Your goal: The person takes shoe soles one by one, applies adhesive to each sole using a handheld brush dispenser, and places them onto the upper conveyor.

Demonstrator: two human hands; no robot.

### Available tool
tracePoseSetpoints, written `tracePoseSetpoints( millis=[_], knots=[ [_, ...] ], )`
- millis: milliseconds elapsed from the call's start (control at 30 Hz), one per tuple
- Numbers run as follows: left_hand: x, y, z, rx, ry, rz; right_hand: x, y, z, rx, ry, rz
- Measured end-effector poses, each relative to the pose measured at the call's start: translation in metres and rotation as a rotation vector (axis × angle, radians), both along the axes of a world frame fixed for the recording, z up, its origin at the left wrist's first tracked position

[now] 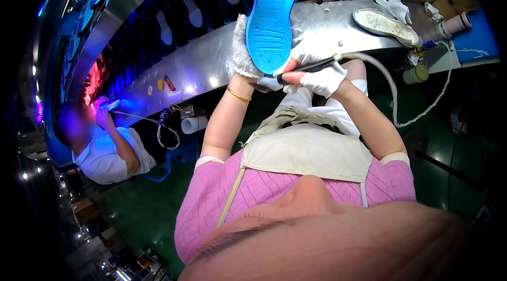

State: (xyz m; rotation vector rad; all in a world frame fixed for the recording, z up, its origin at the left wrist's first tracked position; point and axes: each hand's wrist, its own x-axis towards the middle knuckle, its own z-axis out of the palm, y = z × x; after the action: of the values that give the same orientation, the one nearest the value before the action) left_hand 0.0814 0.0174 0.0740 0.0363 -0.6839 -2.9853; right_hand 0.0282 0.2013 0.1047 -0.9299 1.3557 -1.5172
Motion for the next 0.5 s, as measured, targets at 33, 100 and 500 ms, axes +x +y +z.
tracePoseSetpoints(
  millis=[33, 100, 500],
  knots=[
    [0.000, 0.001, -0.001, 0.047, -0.030, 0.011, -0.002, -0.001, 0.003, -0.003, -0.113, -0.075],
    [0.001, 0.011, 0.000, 0.000, -0.070, 0.160, -0.006, 0.000, 0.000, -0.211, -0.090, -0.299],
    [0.012, 0.019, -0.004, 0.026, -0.053, 0.174, -0.013, -0.004, 0.027, -0.015, -0.025, -0.312]
  ],
)
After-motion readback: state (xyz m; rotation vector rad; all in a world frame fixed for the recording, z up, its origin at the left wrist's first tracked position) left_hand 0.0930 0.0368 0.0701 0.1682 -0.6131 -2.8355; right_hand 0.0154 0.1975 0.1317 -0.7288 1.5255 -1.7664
